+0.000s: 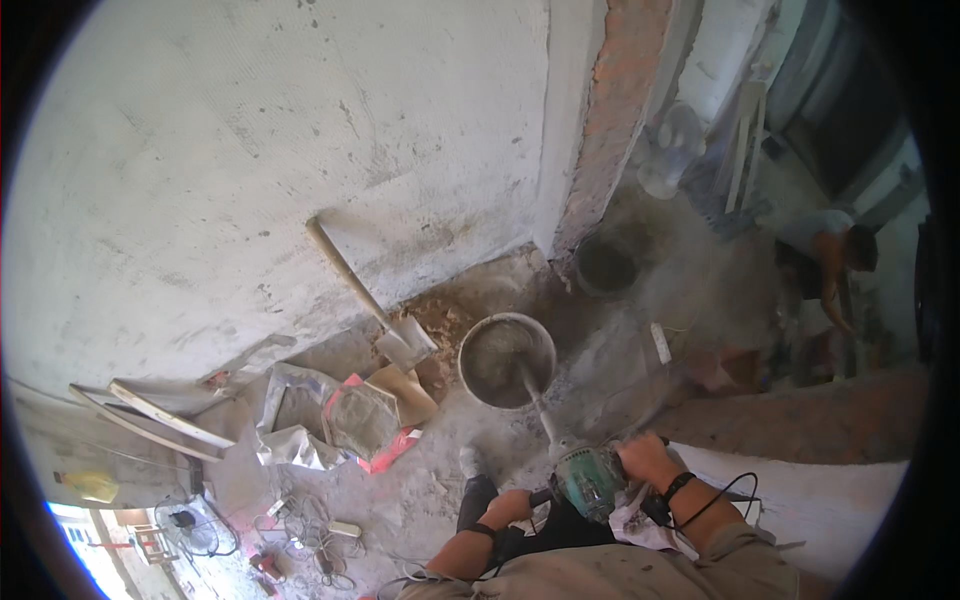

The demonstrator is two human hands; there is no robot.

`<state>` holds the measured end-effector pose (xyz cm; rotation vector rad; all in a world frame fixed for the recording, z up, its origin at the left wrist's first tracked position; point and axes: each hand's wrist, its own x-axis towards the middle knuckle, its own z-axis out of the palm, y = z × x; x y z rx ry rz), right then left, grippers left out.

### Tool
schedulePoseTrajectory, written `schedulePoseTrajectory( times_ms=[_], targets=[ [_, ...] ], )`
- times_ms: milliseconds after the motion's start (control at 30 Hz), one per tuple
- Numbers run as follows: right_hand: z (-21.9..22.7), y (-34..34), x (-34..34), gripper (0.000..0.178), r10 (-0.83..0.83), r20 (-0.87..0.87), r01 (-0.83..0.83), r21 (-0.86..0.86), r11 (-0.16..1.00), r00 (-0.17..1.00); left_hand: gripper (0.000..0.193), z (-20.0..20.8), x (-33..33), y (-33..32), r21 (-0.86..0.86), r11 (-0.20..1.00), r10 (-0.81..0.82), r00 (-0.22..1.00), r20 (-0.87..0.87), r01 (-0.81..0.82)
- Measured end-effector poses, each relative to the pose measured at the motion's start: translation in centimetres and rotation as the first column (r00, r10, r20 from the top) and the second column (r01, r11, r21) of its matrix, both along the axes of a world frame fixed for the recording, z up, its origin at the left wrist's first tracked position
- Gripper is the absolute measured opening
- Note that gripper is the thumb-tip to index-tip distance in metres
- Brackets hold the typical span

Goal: Measure, cut, and install ceramic wall tiles in a bathroom renovation.

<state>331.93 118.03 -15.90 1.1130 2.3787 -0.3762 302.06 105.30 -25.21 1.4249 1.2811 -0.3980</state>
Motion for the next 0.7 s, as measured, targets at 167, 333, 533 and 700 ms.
schedulePoseTrajectory(
  times_ms=[167,333,533,700],
  targets=[
    [4.3,1.3,-3.7,0.029,0.005,0.145,0.01,-0.097,0.995,0.989,0.033,1.3,-2.6,0.4,0.028,0.998,0.052,0.998,0.045,-0.054],
    [7.6,3.4,-6.9,0.025,0.069,0.127,-0.054,-0.119,0.991,0.989,0.03,3.9,-5.4,2.2,-0.034,0.997,0.069,0.994,0.082,-0.066],
    [9.4,6.4,-9.2,0.02,0.12,0.11,-0.101,-0.164,0.981,0.987,0.028,5.7,-7.1,3.3,0.043,0.994,0.102,0.993,0.051,-0.104],
    [7.3,7.5,-9.3,0.019,0.151,0.149,-0.131,-0.139,0.982,0.977,0.03,8.5,-7.4,4.1,-0.013,0.985,0.171,0.98,0.097,-0.171]
  ],
)
